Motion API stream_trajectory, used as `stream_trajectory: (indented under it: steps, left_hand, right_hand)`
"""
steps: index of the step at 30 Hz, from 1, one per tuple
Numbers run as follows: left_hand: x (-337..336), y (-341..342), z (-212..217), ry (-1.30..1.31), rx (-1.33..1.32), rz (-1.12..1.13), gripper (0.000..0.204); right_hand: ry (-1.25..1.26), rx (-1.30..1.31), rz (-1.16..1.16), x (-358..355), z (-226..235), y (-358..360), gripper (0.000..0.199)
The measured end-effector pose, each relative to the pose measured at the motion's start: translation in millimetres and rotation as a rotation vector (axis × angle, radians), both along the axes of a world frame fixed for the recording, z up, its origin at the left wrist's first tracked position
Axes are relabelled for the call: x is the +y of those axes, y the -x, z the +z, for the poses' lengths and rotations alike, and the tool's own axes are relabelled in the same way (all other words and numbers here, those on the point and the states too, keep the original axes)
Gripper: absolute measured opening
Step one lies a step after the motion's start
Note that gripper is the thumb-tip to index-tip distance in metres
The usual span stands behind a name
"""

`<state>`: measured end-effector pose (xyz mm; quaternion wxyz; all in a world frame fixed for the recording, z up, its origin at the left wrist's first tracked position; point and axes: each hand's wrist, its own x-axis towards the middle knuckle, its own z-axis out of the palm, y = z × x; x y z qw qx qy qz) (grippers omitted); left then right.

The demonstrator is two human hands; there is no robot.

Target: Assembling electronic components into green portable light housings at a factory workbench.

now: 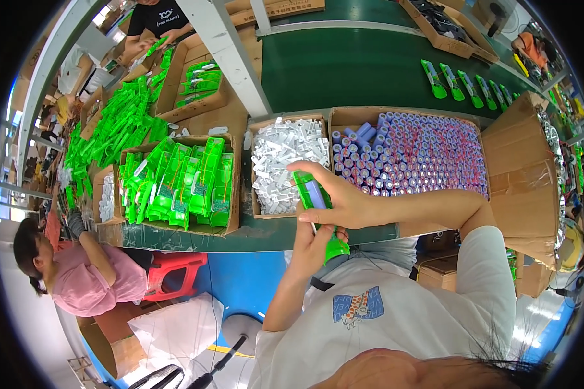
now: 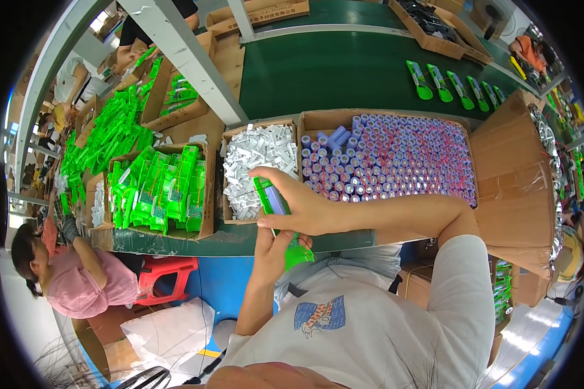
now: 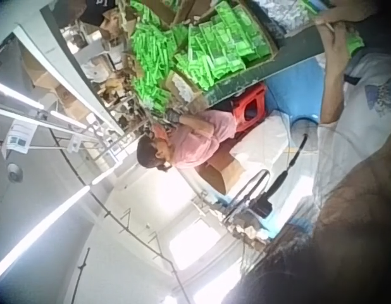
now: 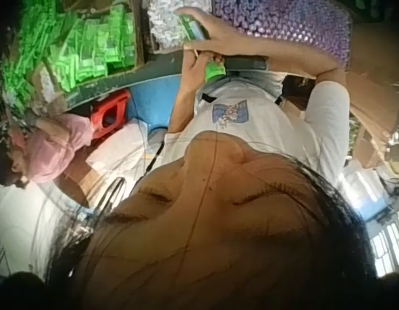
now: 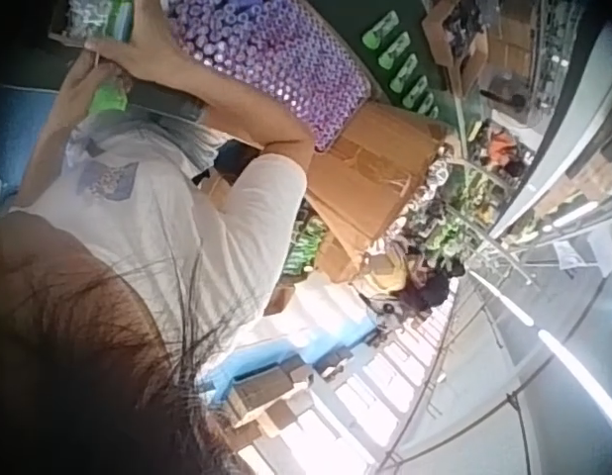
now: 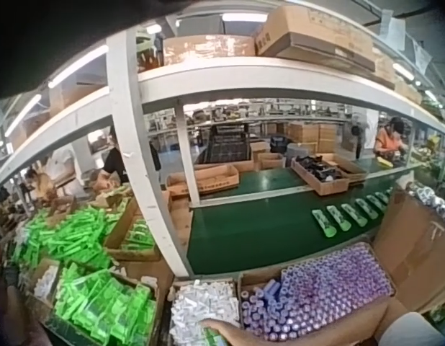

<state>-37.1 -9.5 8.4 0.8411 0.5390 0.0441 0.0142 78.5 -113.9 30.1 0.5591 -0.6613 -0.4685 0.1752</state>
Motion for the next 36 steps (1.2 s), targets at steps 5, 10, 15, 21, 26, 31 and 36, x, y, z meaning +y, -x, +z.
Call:
stream_trajectory:
  steps: [5,10,15,21,26,31,36]
  left_hand:
    - [1.1,2.2,12.5,0.233,0.071,0.019,0.035]
    - [13.6,-7.3,6.8,0.180,0.032,0.111,0.048]
    - [14.5,-31.9,11.7,0.157,-0.048,0.209,0.069]
    - [12.8,-57.3,15.5,0.055,-0.094,0.393,0.046]
    - [12.0,-73.7,19.9,0.024,-0.007,0.416,0.045]
    - [21.6,-69.2,21.8,0.046,0.123,0.390,0.048]
    - [23.4,-64.1,29.7,0.025,0.150,0.378,0.043]
  right_hand:
    - [0.120,0.053,0.025,-1.7,26.5,-18.3,0.075]
    - [0.326,-0.731,-0.190,-15.8,5.6,-116.5,0.022]
    - [0.382,-0.581,-0.016,-14.2,-10.9,-131.2,0.010]
    - [0.185,-0.544,-0.071,-7.3,-2.6,-119.9,0.008]
    - [0.215,-0.577,-0.064,-3.3,5.0,-123.9,0.006]
    - [0.328,-0.547,0.027,-3.1,0.6,-148.6,0.006]
    - [0.560,-0.645,0.067,12.2,-8.1,-155.3,0.014]
